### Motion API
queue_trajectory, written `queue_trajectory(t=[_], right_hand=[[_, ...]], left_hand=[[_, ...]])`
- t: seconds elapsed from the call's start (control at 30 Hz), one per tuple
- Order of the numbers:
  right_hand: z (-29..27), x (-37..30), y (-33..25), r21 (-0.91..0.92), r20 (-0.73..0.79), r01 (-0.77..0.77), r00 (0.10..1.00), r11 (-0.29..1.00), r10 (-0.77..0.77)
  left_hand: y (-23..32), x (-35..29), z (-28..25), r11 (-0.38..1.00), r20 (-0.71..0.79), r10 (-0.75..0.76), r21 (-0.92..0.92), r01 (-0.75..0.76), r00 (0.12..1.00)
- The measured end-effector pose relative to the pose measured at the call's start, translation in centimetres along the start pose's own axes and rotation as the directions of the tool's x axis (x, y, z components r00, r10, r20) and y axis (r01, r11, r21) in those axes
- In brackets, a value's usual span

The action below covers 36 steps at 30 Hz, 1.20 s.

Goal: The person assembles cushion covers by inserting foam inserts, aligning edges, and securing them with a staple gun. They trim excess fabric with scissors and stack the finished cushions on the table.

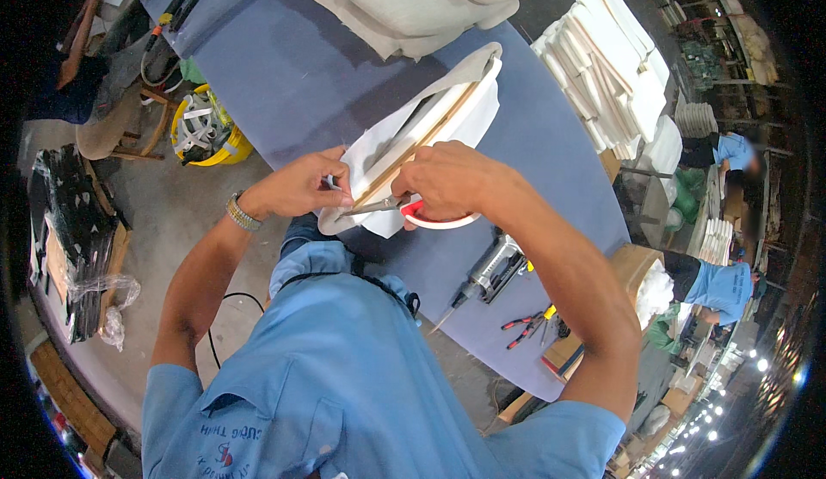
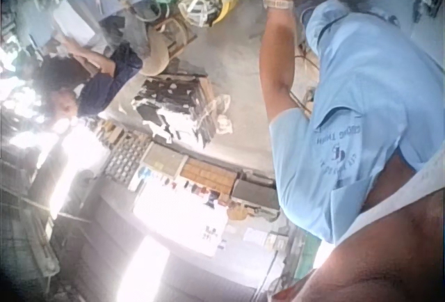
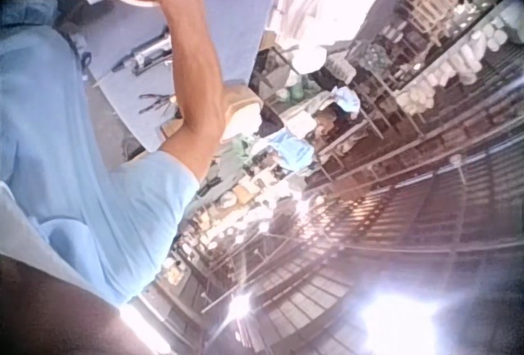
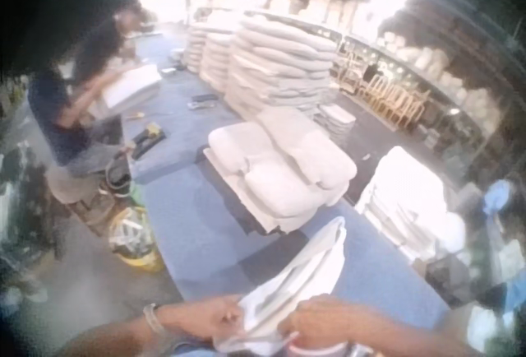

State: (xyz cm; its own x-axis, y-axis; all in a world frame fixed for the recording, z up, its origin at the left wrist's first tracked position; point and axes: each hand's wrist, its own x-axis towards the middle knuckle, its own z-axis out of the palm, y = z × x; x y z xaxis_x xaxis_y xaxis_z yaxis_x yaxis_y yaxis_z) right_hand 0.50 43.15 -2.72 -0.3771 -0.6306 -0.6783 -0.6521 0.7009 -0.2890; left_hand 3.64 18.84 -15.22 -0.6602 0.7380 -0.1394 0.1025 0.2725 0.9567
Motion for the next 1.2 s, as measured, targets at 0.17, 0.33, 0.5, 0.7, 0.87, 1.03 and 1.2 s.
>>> queue_trajectory(t=[0.17,0.33,0.5,0.7,0.87,1.03,1.2], right_hand=[[-0.3,1.0,0.3,-0.038,-0.016,0.041,0.999,0.998,-0.041],[-1.6,0.5,0.6,-0.062,-0.018,-0.006,1.000,0.998,0.005],[-1.1,0.8,2.2,-0.126,-0.094,0.064,0.993,0.990,-0.076],[-1.0,2.2,2.8,-0.148,-0.112,0.124,0.984,0.981,-0.141],[-1.6,2.8,3.2,-0.186,-0.106,0.169,0.976,0.968,-0.191],[-2.6,3.5,2.8,-0.082,-0.012,0.135,0.991,0.987,-0.137],[-2.1,3.9,3.0,0.011,0.046,0.117,0.992,0.993,-0.117]], left_hand=[[-1.1,-0.6,-0.3,0.989,-0.024,-0.065,-0.134,0.061,0.998],[-1.0,-0.6,-0.9,0.980,-0.033,-0.056,-0.193,0.049,0.998],[-0.5,-0.7,-1.3,0.991,-0.026,-0.027,-0.128,0.024,0.999],[-0.1,-0.4,-1.3,0.995,-0.018,-0.019,-0.100,0.017,1.000],[0.6,-0.3,-1.0,0.999,-0.053,-0.051,-0.018,0.050,0.997],[0.4,-0.2,-0.4,0.999,-0.083,-0.051,-0.003,0.051,0.995],[0.6,-0.2,-0.3,1.000,-0.056,0.010,0.010,-0.009,0.998]])
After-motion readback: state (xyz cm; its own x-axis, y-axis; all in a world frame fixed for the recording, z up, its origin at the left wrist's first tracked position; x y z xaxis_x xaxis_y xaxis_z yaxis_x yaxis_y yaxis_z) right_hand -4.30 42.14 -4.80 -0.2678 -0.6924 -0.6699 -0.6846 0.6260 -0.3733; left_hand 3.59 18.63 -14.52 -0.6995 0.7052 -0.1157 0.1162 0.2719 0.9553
